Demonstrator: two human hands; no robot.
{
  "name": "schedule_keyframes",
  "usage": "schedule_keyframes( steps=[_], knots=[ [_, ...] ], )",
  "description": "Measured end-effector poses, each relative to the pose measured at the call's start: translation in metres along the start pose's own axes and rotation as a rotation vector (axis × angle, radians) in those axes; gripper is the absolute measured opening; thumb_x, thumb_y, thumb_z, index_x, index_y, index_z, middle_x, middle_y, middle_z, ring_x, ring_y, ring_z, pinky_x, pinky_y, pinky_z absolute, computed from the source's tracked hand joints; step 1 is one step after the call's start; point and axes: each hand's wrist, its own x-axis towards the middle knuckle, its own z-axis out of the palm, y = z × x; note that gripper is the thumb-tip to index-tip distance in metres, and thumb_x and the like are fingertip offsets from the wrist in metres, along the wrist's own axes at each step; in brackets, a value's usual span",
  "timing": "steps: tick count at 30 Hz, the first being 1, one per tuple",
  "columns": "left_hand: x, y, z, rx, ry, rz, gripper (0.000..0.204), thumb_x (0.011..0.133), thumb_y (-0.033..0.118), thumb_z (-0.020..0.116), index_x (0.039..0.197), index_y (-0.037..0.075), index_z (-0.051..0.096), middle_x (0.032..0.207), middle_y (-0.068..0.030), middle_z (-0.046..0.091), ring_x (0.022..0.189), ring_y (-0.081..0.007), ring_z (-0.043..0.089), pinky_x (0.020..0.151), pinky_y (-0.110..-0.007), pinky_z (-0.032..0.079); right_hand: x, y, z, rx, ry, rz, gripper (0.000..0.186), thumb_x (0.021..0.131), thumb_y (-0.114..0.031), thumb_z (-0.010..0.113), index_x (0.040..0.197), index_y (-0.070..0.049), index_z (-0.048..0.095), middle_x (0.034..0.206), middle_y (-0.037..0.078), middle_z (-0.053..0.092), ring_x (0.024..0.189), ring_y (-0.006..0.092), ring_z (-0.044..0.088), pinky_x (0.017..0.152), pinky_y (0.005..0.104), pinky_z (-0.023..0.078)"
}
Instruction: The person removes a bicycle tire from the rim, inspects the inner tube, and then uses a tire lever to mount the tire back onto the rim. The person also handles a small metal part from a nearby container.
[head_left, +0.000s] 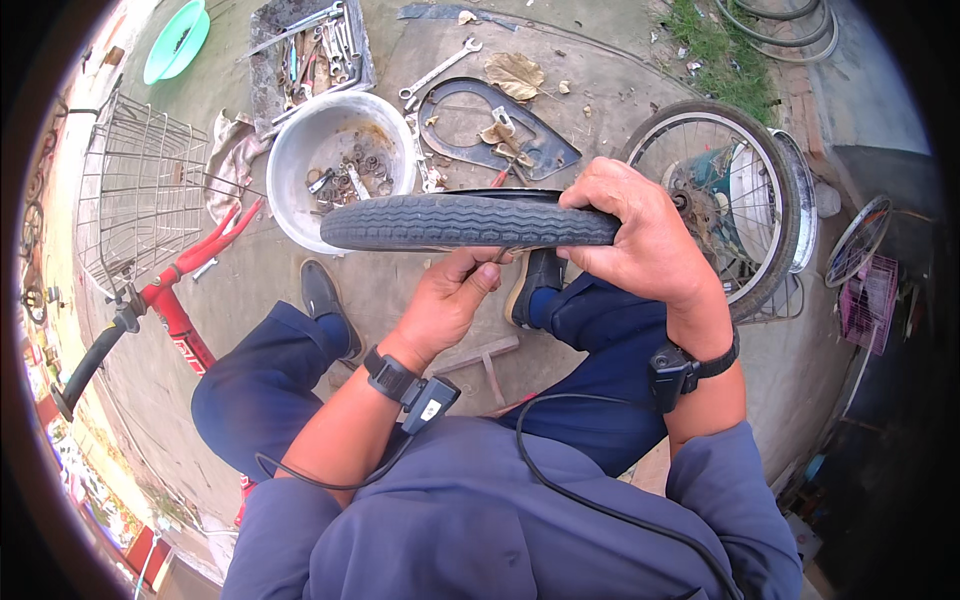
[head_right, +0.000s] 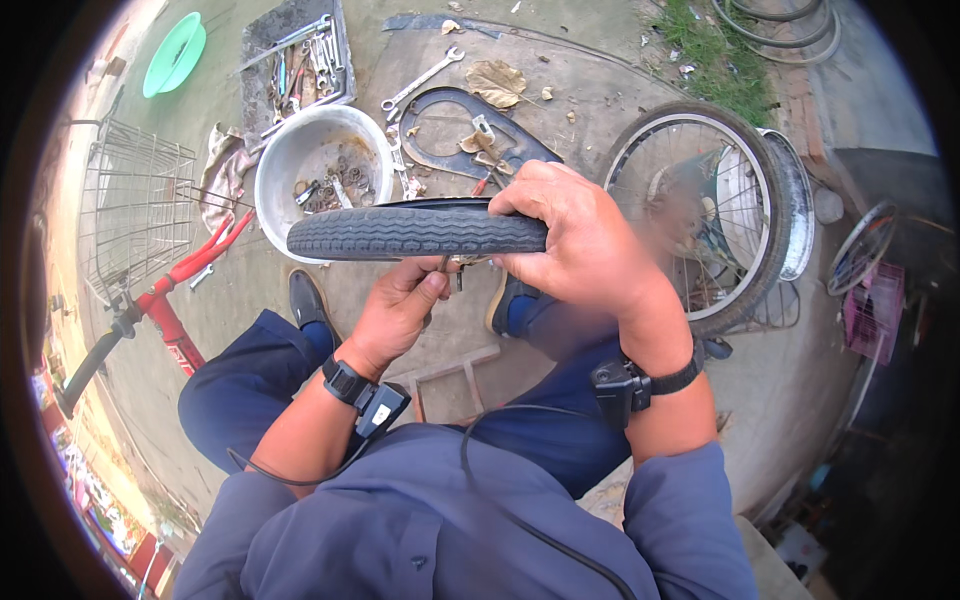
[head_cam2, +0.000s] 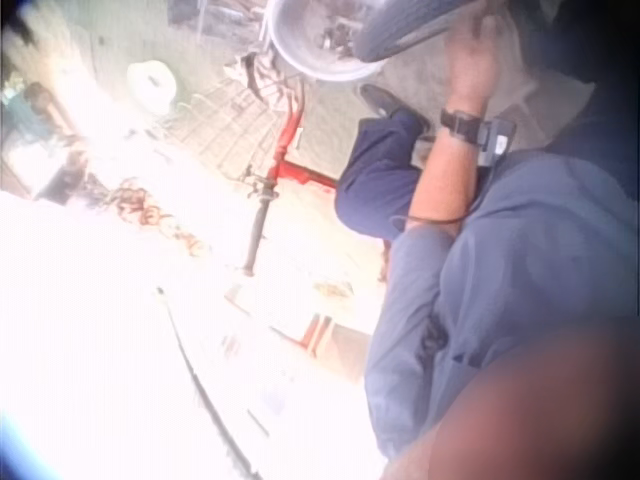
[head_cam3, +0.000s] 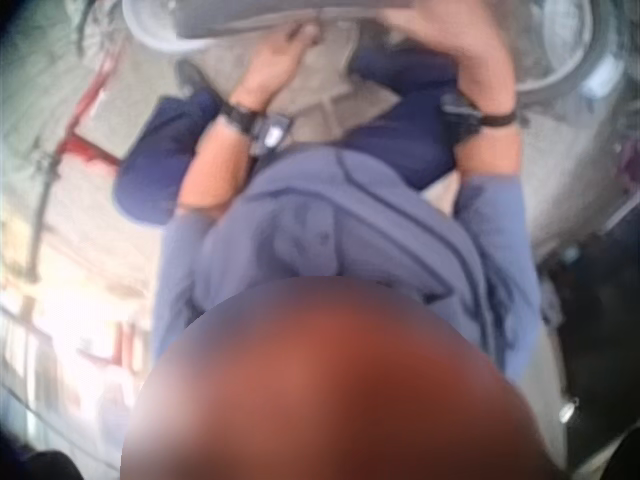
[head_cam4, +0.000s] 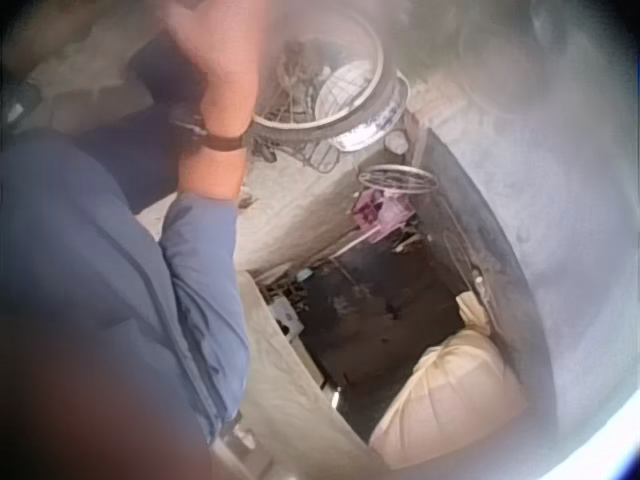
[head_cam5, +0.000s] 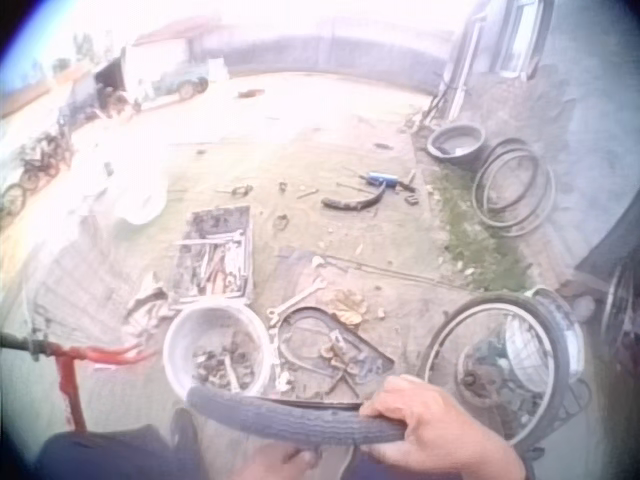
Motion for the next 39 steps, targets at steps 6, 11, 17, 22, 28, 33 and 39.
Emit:
schedule_keyframes(
  steps=[6,11,17,22,28,33,39],
  knots=[
    [-0.009,-0.005,-0.007,0.003,-0.048,0.024,0.021,0.106,0.013,0.063,0.125,0.006,0.067,0.107,-0.0002,0.068,0.099,-0.0118,0.059,0.089,-0.030,0.050,-0.012,-0.016,0.012,-0.079,-0.003,0.006,0.046,0.059,-0.003,0.083,0.104,-0.010,0.073,0.093,0.007,0.064,0.086,0.0307,0.062,0.074,0.0400,0.052],
    [-0.017,-0.016,-0.009,0.166,-0.010,0.106,0.025,0.103,0.004,0.064,0.127,0.003,0.068,0.120,-0.0056,0.071,0.113,-0.0176,0.064,0.099,-0.035,0.051,-0.013,-0.017,0.017,-0.085,0.018,-0.005,0.047,0.055,-0.003,0.086,0.100,-0.009,0.075,0.090,0.007,0.066,0.083,0.0288,0.063,0.072,0.0384,0.051],
    [-0.025,-0.026,-0.007,0.486,-0.011,0.138,0.027,0.097,0.008,0.067,0.124,0.007,0.071,0.117,-0.0103,0.072,0.108,-0.0263,0.068,0.095,-0.040,0.053,-0.014,-0.012,0.022,-0.107,0.034,-0.013,0.034,0.059,-0.007,0.081,0.092,-0.011,0.074,0.089,0.003,0.065,0.080,0.0263,0.062,0.071,0.0376,0.049],
    [-0.023,-0.026,-0.009,0.813,-0.041,0.359,0.031,0.093,0.016,0.068,0.124,0.014,0.073,0.116,-0.0066,0.073,0.105,-0.0273,0.069,0.092,-0.042,0.053,-0.015,-0.005,0.035,-0.133,0.012,-0.121,0.034,0.059,-0.008,0.083,0.092,-0.009,0.072,0.087,0.004,0.064,0.077,0.0272,0.062,0.067,0.0390,0.048],
    [-0.026,-0.018,-0.008,0.817,-0.047,0.352,0.034,0.093,0.005,0.068,0.127,0.005,0.069,0.120,-0.0118,0.071,0.107,-0.0282,0.068,0.094,-0.039,0.052,-0.016,-0.006,0.042,-0.116,0.067,-0.081,0.035,0.059,-0.007,0.083,0.092,-0.009,0.072,0.086,0.004,0.064,0.077,0.0276,0.062,0.070,0.0407,0.048],
    [-0.028,-0.009,0.008,0.286,0.084,0.142,0.028,0.098,0.001,0.067,0.126,0.001,0.067,0.115,-0.0104,0.070,0.102,-0.0223,0.068,0.088,-0.035,0.054,-0.013,-0.008,0.041,-0.143,0.075,-0.094,0.038,0.057,-0.007,0.083,0.092,-0.009,0.071,0.100,0.008,0.067,0.092,0.0313,0.065,0.083,0.0437,0.052],
    [-0.024,0.011,0.023,-0.116,0.096,-0.023,0.013,0.108,0.009,0.058,0.118,0.002,0.064,0.096,-0.0033,0.065,0.084,-0.0108,0.061,0.075,-0.026,0.051,-0.015,-0.010,0.050,-0.158,0.113,-0.086,0.048,0.059,-0.006,0.086,0.103,-0.010,0.066,0.121,0.016,0.068,0.109,0.0377,0.067,0.089,0.0472,0.055]
  ],
)
